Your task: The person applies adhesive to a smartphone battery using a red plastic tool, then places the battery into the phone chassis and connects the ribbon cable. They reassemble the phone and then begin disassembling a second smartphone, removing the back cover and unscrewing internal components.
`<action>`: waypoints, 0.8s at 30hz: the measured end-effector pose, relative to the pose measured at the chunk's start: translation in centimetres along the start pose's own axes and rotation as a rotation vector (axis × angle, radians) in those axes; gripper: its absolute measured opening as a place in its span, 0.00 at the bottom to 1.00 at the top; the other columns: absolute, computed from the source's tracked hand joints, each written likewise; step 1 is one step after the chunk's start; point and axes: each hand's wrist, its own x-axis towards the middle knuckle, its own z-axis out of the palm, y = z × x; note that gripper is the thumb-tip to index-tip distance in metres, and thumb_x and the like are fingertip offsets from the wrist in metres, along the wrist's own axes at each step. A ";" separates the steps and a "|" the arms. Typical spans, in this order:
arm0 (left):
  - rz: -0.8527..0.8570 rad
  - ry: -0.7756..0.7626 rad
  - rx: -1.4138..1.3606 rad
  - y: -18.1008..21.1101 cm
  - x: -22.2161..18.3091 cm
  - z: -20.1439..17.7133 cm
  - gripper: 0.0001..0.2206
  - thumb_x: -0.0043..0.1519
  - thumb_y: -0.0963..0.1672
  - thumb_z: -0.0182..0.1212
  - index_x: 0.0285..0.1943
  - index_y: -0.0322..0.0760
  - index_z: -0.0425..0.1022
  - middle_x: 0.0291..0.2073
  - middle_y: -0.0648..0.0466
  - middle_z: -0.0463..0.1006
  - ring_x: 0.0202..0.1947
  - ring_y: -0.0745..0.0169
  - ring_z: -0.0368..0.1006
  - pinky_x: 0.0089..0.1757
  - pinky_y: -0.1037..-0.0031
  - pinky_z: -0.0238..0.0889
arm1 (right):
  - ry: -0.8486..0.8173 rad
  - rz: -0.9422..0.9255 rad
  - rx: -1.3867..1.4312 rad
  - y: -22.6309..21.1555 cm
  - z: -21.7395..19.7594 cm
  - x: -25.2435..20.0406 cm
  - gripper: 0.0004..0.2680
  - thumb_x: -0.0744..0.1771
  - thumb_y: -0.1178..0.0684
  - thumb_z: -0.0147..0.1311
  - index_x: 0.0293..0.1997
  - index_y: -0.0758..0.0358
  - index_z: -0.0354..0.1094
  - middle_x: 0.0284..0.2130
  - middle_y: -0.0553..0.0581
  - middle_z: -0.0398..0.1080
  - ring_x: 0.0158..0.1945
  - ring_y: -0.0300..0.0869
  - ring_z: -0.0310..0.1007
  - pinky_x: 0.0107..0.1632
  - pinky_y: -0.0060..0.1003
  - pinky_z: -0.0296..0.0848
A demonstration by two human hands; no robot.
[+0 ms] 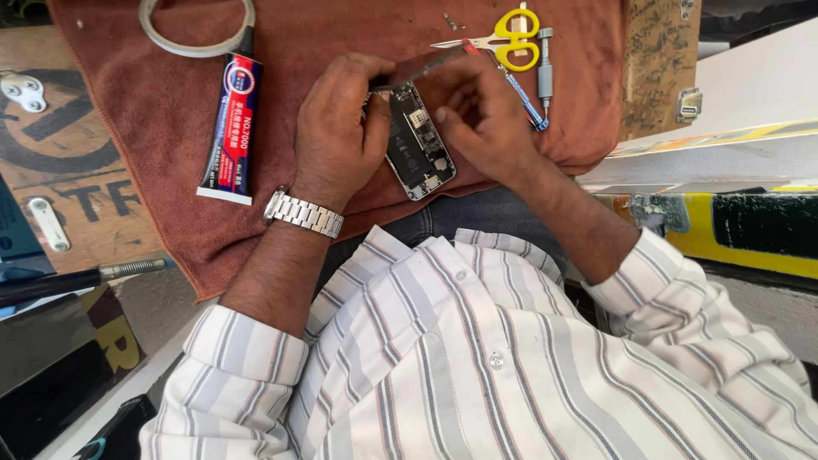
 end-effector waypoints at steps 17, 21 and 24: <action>-0.079 -0.213 0.275 -0.1 -0.1 -2.5 0.27 0.56 0.36 0.64 0.67 0.27 0.68 0.53 0.43 0.71 0.53 0.42 0.69 0.53 0.57 0.67 | -0.118 -0.173 -0.505 -3.7 0.7 -3.7 0.24 0.57 0.69 0.57 0.59 0.65 0.68 0.60 0.65 0.62 0.64 0.57 0.68 0.66 0.46 0.69; -0.139 -0.220 0.294 -0.9 -0.1 -2.0 0.19 0.55 0.37 0.66 0.57 0.33 0.76 0.46 0.45 0.72 0.48 0.45 0.70 0.49 0.58 0.68 | -0.210 -0.106 -0.508 -4.3 0.3 -3.5 0.26 0.57 0.69 0.54 0.63 0.65 0.63 0.61 0.66 0.58 0.62 0.55 0.67 0.65 0.46 0.70; -0.159 -0.211 0.302 -1.3 -0.1 -1.7 0.15 0.56 0.37 0.67 0.53 0.34 0.78 0.44 0.47 0.73 0.46 0.48 0.70 0.48 0.60 0.68 | -0.264 0.033 -0.454 -4.8 0.5 -3.7 0.27 0.58 0.70 0.51 0.66 0.65 0.61 0.61 0.67 0.53 0.57 0.51 0.69 0.63 0.43 0.72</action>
